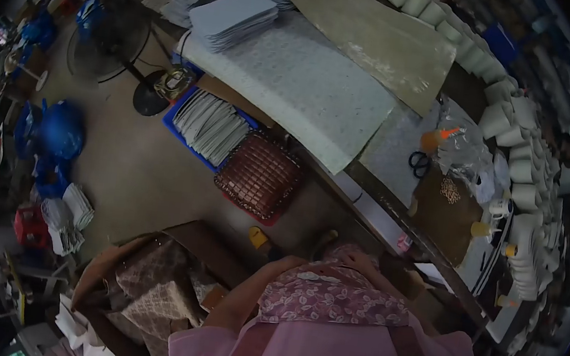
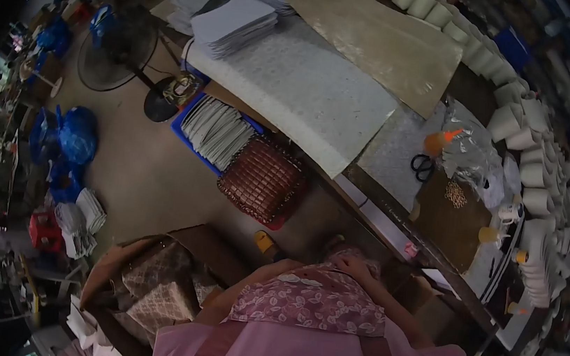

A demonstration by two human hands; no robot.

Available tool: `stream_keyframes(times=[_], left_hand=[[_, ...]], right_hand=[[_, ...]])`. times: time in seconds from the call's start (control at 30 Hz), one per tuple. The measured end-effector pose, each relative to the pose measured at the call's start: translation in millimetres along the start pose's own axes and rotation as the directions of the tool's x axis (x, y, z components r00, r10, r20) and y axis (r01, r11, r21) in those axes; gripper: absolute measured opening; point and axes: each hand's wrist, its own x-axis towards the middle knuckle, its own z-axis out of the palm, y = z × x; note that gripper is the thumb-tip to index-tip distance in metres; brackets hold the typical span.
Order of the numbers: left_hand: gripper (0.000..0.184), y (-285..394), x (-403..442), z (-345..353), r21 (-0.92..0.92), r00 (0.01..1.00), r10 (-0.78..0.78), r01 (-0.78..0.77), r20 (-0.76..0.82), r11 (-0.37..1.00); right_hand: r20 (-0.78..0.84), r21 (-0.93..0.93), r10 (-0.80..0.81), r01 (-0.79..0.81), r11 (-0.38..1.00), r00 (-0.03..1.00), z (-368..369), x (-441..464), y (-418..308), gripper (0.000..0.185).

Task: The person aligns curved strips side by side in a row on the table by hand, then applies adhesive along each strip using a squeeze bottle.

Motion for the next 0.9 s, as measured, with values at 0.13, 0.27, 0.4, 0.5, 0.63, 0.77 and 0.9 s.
stream_keyframes(times=[0.13,0.27,0.4,0.5,0.63,0.77,0.9], left_hand=[[0.041,-16.4,22.7,-38.3,0.318,0.993,-0.020,0.057,-0.119,0.947],[0.032,-22.8,96.3,-105.4,0.956,0.936,-0.352,0.124,-0.023,0.267],[0.031,55.0,81.8,-128.2,0.947,0.975,-0.019,0.220,-0.221,0.235],[0.032,95.7,103.4,-184.9,0.853,0.879,0.134,0.391,-0.458,0.346],[0.035,176.3,85.8,-217.3,0.535,0.601,0.118,0.584,-0.791,0.611],[0.038,198.1,80.0,-235.5,0.457,0.499,0.191,0.489,-0.845,0.743],[0.040,231.8,60.4,-224.8,0.472,0.533,0.097,0.632,-0.841,0.614]], right_hand=[[-0.098,0.259,-0.038,0.062,0.964,0.994,-14.2,-26.6,10.9,0.037],[-0.268,0.320,-0.237,0.318,0.892,0.934,-55.5,-28.2,13.0,0.031],[-0.617,-0.068,-0.443,0.517,0.853,0.650,-127.7,8.1,35.4,0.020],[-0.850,0.167,-0.086,0.421,0.891,0.519,-214.9,41.8,24.6,0.014],[-0.875,-0.118,-0.306,0.446,0.887,0.376,-304.7,110.7,16.6,0.016],[-0.943,-0.141,-0.236,0.363,0.921,0.233,-323.4,168.7,-16.5,0.026],[-0.979,-0.191,-0.193,0.031,0.981,0.072,-285.2,232.6,12.5,0.036]])
